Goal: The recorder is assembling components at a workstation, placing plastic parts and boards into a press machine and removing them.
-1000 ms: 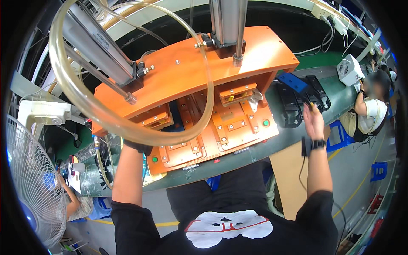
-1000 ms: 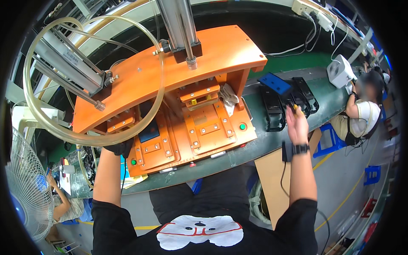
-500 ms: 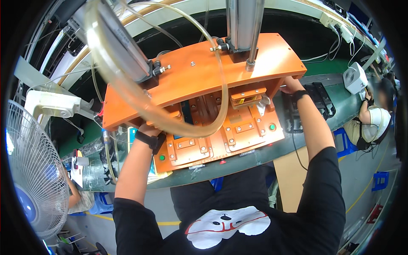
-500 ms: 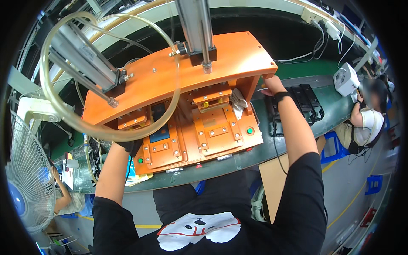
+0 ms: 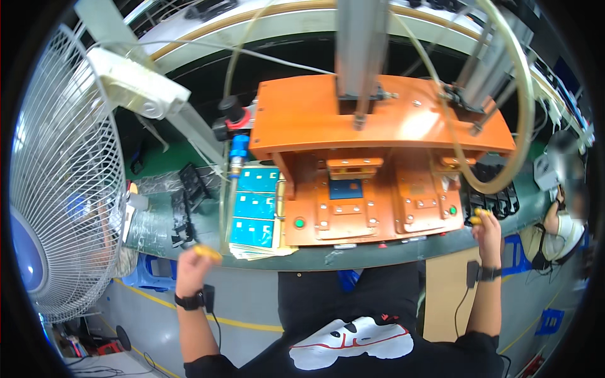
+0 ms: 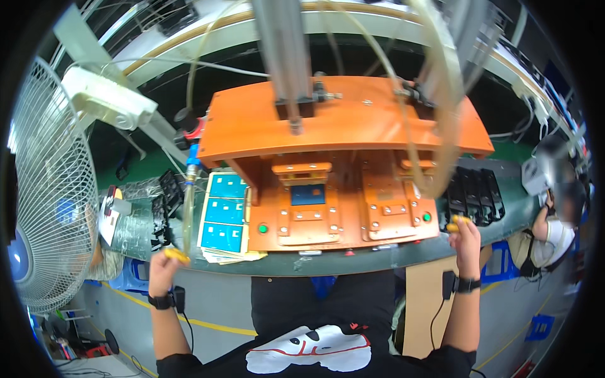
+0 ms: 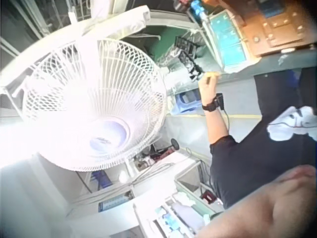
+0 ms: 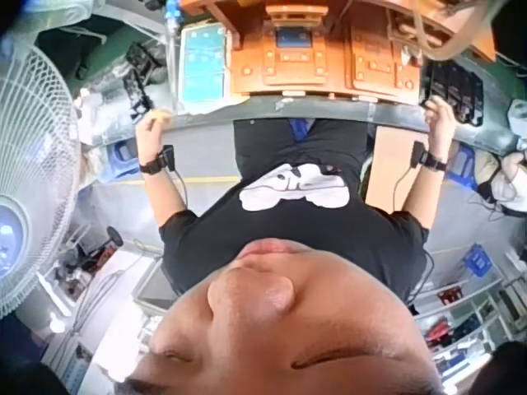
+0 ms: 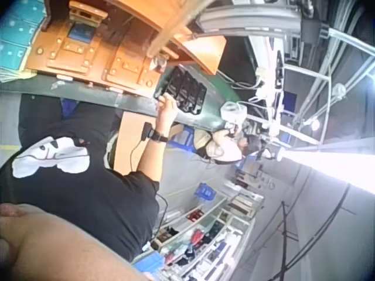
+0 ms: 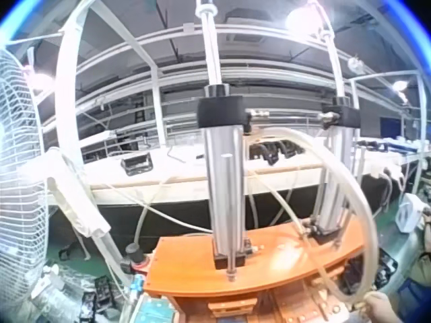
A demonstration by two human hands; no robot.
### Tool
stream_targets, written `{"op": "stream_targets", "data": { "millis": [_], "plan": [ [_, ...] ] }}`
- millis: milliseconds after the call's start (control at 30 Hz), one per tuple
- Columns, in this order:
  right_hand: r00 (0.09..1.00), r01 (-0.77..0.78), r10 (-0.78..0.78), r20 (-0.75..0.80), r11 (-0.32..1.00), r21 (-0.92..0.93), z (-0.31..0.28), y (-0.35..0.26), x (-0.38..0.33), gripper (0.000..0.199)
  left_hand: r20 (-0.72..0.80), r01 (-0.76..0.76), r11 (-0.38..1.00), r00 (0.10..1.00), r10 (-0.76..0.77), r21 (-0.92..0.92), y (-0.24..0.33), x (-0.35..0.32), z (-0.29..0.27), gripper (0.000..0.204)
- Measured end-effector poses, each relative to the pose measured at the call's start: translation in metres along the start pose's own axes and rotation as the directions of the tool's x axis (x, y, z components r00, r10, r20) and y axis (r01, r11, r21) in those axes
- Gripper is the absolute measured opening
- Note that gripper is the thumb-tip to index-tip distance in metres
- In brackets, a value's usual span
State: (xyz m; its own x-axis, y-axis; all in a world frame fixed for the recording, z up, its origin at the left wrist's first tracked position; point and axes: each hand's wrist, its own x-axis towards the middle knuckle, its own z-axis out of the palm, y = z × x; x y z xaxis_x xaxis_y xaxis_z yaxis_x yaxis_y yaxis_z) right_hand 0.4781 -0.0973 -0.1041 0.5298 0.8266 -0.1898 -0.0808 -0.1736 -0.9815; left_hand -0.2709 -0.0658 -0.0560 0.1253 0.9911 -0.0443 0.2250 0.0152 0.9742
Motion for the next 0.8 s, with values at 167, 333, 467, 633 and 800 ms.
{"op": "stream_targets", "data": {
  "millis": [167,333,467,633,800],
  "plan": [
    [0.993,-0.003,0.009,-0.114,0.999,0.05,0.026,0.001,-0.037,0.023,-0.322,0.02,0.831,0.927,0.194,0.555,-0.051,0.136,-0.084,0.024],
    [0.973,0.026,-0.038,-0.226,0.998,-0.055,0.033,-0.011,-0.069,0.023,-0.04,-0.057,0.374,0.968,0.246,0.926,-0.086,0.313,-0.088,0.047],
    [0.963,-0.001,-0.038,-0.268,0.99,-0.142,0.034,-0.015,-0.106,0.021,0.148,-0.315,0.429,0.914,0.379,0.846,-0.149,0.39,-0.155,0.042],
    [0.956,0.026,-0.091,-0.277,0.973,-0.23,0.024,-0.005,-0.126,0.018,0.098,-0.334,0.637,0.921,0.376,0.695,-0.141,0.394,-0.174,0.04],
    [0.966,0.073,-0.146,-0.212,0.945,-0.318,0.03,-0.004,-0.132,0.018,-0.38,-0.149,0.988,0.917,0.12,-0.046,-0.042,0.286,-0.1,0.034]
  ]
}}
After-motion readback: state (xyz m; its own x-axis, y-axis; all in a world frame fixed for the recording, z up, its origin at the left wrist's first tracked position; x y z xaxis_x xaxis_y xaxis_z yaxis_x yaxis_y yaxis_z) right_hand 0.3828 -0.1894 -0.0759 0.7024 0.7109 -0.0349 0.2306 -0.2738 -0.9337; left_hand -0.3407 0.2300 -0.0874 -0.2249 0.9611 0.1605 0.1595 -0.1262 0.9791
